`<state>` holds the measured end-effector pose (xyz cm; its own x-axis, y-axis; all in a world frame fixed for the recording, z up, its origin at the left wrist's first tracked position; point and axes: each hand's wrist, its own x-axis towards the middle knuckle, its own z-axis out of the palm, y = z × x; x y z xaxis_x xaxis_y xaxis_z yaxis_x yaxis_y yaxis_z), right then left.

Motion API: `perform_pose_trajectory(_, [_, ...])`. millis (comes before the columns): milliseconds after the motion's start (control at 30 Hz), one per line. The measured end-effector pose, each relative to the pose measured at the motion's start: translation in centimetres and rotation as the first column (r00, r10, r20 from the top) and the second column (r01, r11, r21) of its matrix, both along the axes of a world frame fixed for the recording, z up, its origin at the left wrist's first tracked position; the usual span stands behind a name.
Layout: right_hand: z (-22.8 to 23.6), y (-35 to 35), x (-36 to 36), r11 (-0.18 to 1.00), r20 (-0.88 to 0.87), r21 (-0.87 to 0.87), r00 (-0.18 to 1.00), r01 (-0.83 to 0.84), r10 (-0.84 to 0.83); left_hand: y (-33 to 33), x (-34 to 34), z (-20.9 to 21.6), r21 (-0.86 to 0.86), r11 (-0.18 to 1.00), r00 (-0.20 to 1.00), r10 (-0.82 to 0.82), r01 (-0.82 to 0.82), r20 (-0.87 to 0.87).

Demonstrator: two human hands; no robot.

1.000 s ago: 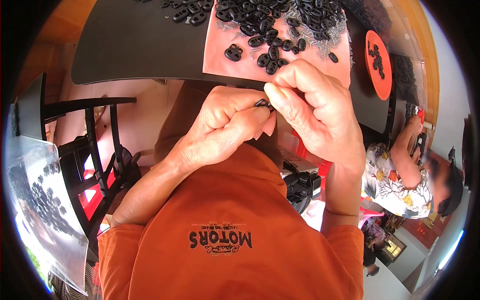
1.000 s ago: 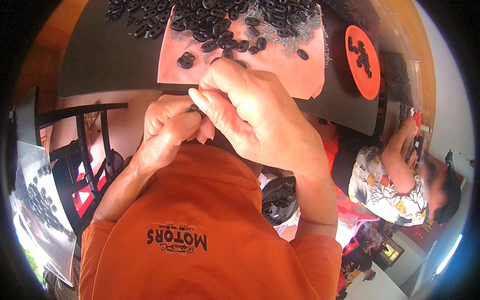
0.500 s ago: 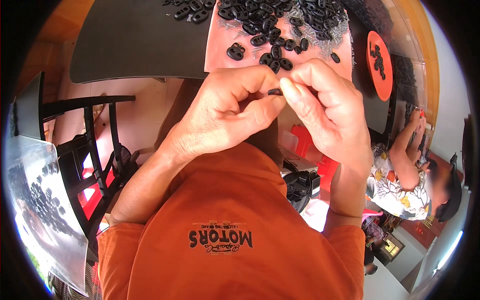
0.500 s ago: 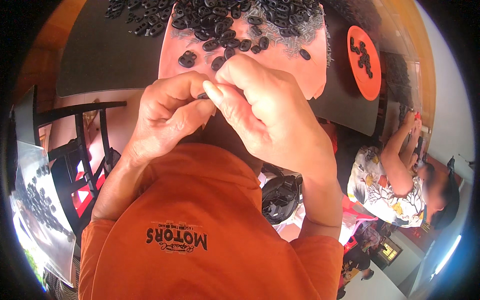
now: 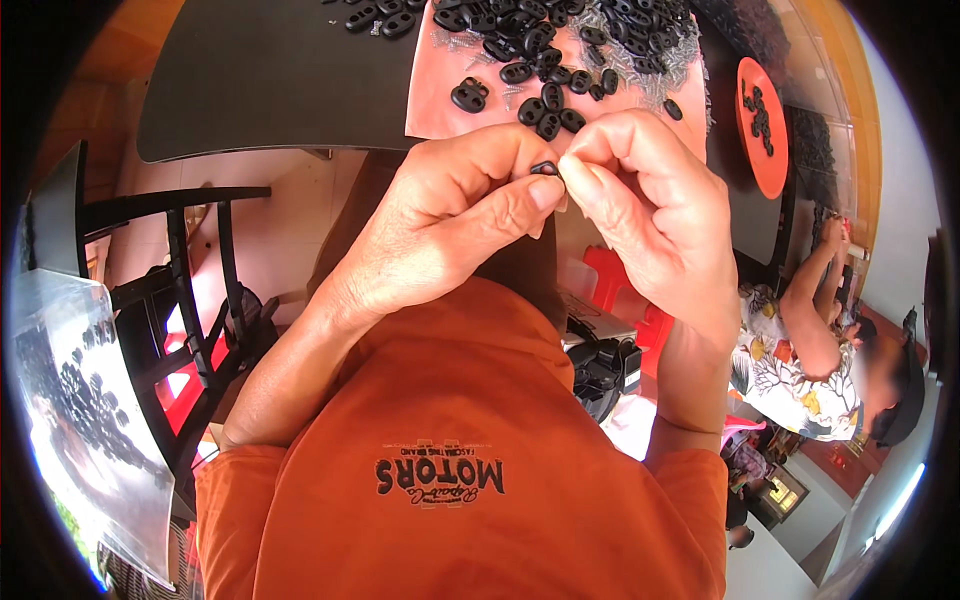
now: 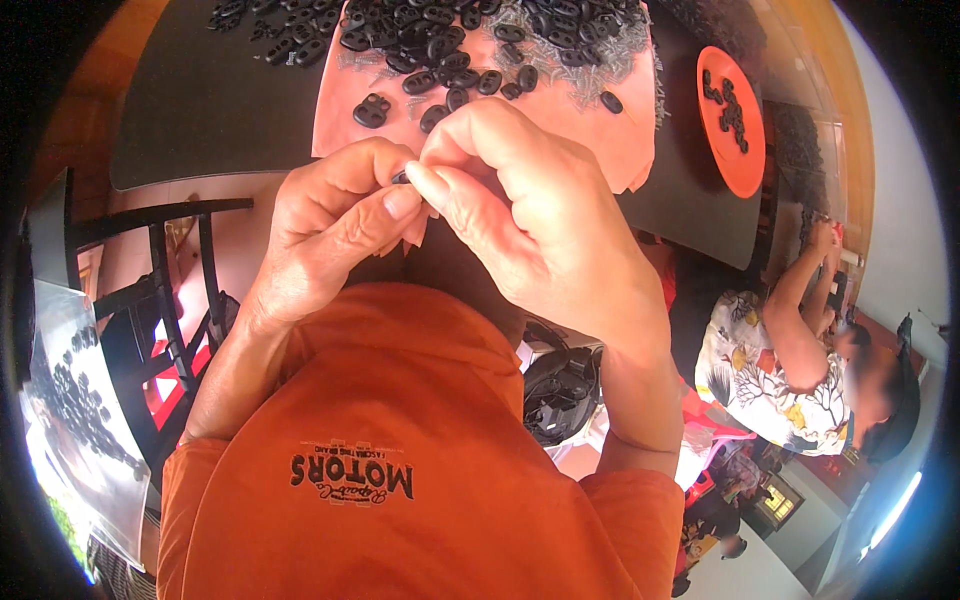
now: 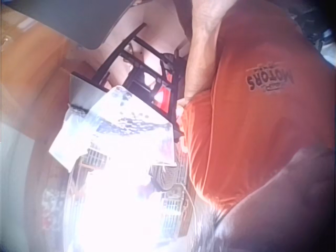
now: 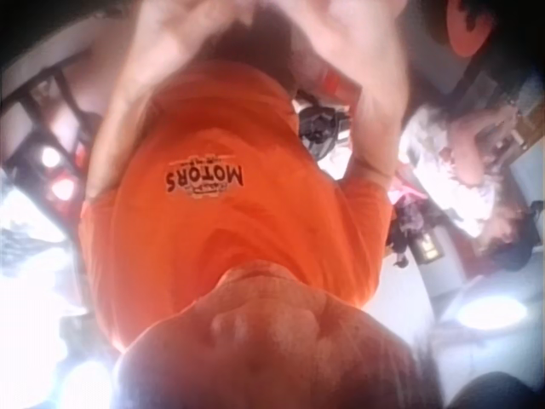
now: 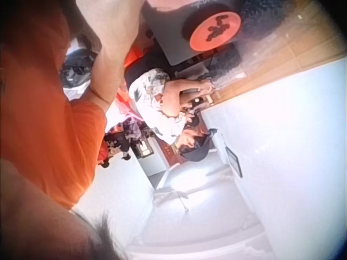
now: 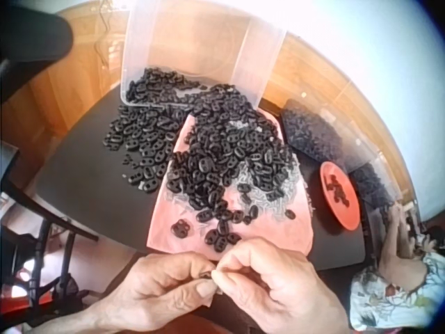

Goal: The person sits at a table and assembles small black plastic washers by hand. They pick up a washer and a metal screw, insert the screw into the washer, and place the assembled unit on a pink mat. The person repeats this process continuously, handling the components one at a time.

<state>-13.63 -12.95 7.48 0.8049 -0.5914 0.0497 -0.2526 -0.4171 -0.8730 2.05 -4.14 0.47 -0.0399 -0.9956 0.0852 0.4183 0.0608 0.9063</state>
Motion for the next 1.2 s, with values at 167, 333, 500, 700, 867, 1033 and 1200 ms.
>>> perform_pose_trajectory(167, [-0.3, -0.1, 0.1, 0.998, -0.001, -0.060, 1.000, 0.006, -0.006, 0.1, -0.1, -0.1, -0.035, 0.999, 1.000, 0.024, -0.025, -0.012])
perform_pose_trajectory(333, [-0.4, -0.1, 0.0, 0.997, 0.002, -0.074, 1.000, 0.024, -0.024, 0.0, -0.2, 0.1, 0.007, 1.000, 1.000, 0.029, -0.029, 0.005])
perform_pose_trajectory(500, [-0.3, -0.5, 0.2, 0.965, -0.020, -0.263, 1.000, -0.015, 0.010, 0.0, 0.2, 0.8, 0.096, 0.995, 1.000, -0.001, -0.002, 0.031])
perform_pose_trajectory(700, [-0.4, -0.5, 0.4, 0.956, -0.035, -0.292, 0.999, -0.017, 0.007, -0.2, 0.1, 0.2, 0.029, 0.998, 0.995, 0.045, -0.047, 0.086])
perform_pose_trajectory(867, [-0.5, -0.1, 0.5, 0.951, -0.033, -0.307, 0.999, 0.029, -0.041, -0.5, -0.1, 1.0, 0.090, 0.995, 0.996, 0.029, -0.037, 0.090])
perform_pose_trajectory(1033, [-1.2, 0.0, 0.5, 0.925, 0.062, -0.372, 0.997, 0.074, -0.055, -0.6, -0.9, 1.4, 0.085, 0.991, 0.992, 0.096, -0.103, 0.085])
perform_pose_trajectory(1200, [-0.7, 1.3, -0.1, 0.935, 0.050, -0.325, 0.990, 0.139, -0.129, -0.5, -0.7, 2.0, -0.054, 0.994, 0.971, 0.104, -0.094, 0.216])
